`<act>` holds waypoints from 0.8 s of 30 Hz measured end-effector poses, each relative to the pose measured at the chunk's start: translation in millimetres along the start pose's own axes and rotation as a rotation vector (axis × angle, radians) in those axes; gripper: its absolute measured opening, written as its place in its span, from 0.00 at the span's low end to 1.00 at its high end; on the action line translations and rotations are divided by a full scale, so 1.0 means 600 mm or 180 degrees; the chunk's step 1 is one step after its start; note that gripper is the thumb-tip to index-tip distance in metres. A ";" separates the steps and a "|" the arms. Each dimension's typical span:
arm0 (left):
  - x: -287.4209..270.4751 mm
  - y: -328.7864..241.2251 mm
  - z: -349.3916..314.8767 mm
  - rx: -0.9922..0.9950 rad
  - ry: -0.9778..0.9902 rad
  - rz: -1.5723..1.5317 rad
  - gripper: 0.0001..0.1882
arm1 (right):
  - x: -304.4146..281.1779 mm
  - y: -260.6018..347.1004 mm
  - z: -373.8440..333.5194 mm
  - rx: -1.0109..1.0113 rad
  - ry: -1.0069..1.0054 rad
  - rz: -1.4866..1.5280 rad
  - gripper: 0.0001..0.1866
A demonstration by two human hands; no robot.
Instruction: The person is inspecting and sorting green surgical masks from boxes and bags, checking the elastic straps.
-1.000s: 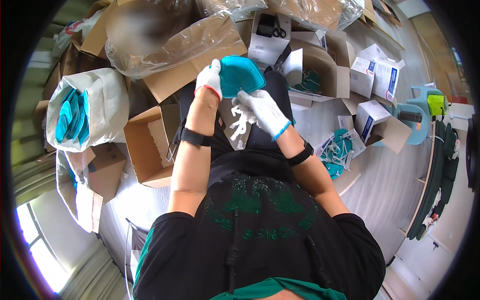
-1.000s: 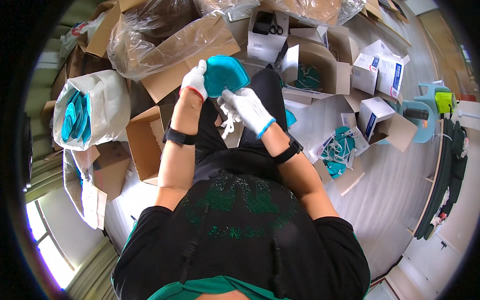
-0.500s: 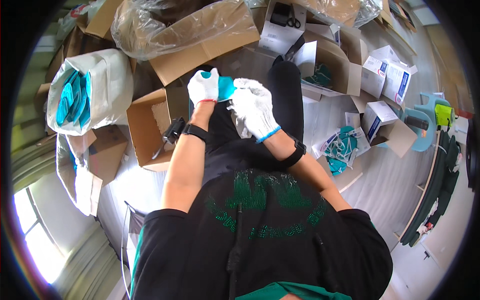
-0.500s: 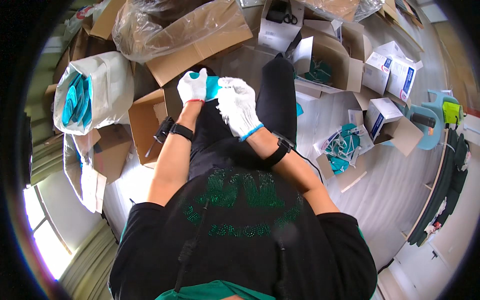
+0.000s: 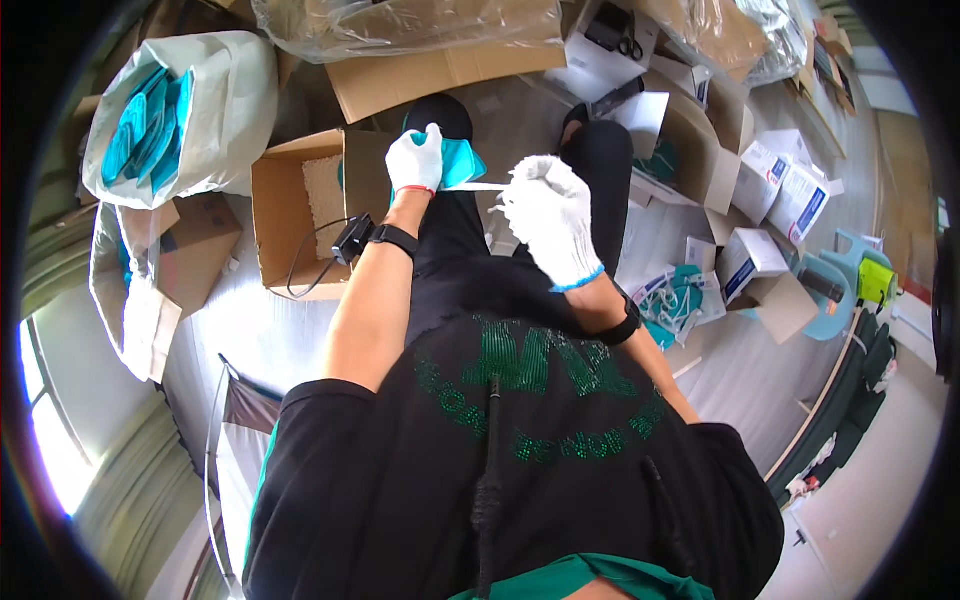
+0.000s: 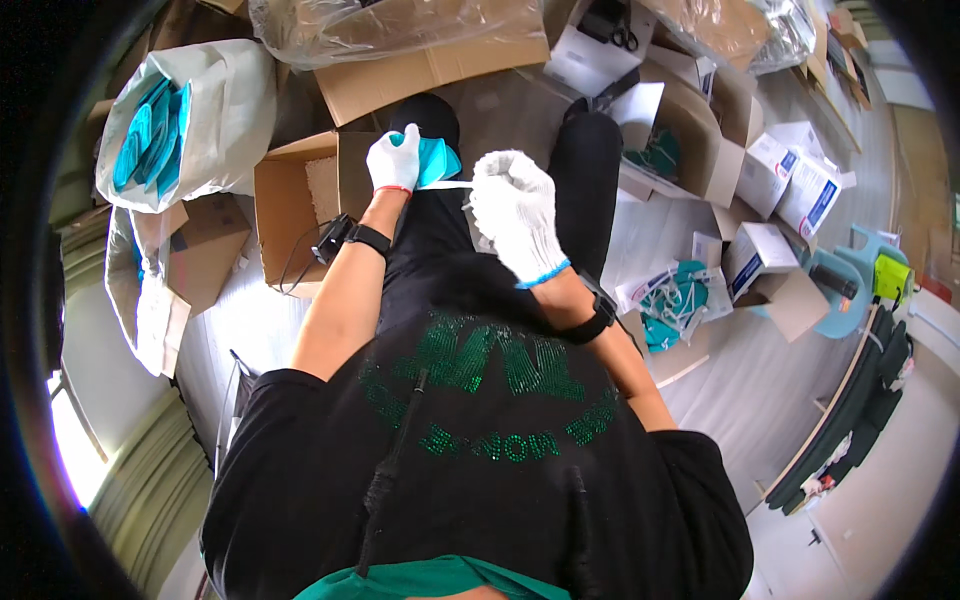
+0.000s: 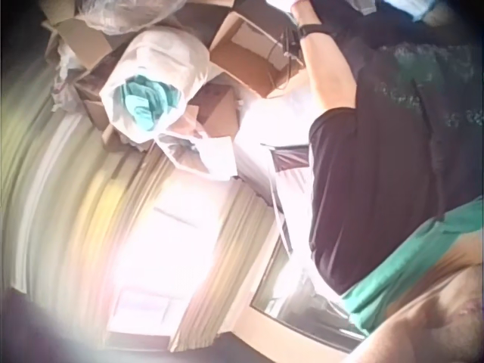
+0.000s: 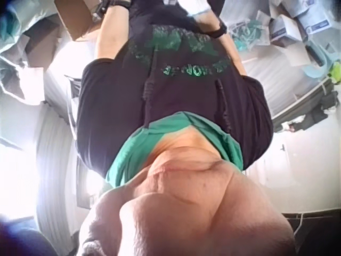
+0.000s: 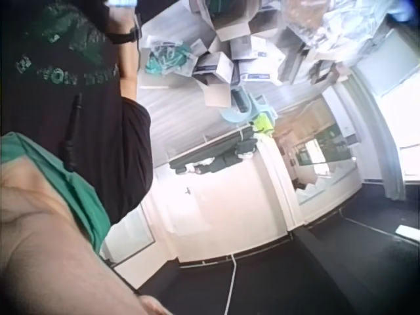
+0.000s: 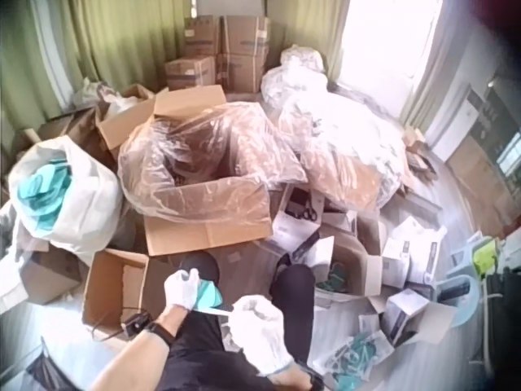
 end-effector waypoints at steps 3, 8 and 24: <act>0.019 0.050 0.016 -0.0873 0.0379 -0.1039 0.30 | -0.005 0.001 0.020 -0.0541 0.0590 -0.2103 0.16; 0.024 0.071 0.013 -0.1254 0.0361 -0.1300 0.31 | 0.046 -0.041 0.021 -0.1704 0.1715 -0.4165 0.11; 0.038 0.017 0.015 0.0523 0.1258 0.0373 0.30 | 0.172 -0.080 -0.002 -0.2675 0.2378 -0.3367 0.08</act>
Point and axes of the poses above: each hand's wrist, its own z-axis towards the middle knuckle, its own x-axis out of the palm, y = z × x, the point moved 7 cm from there along z, towards the middle knuckle, and after that the axes turned 11 degrees about z, right-handed, at the moved point
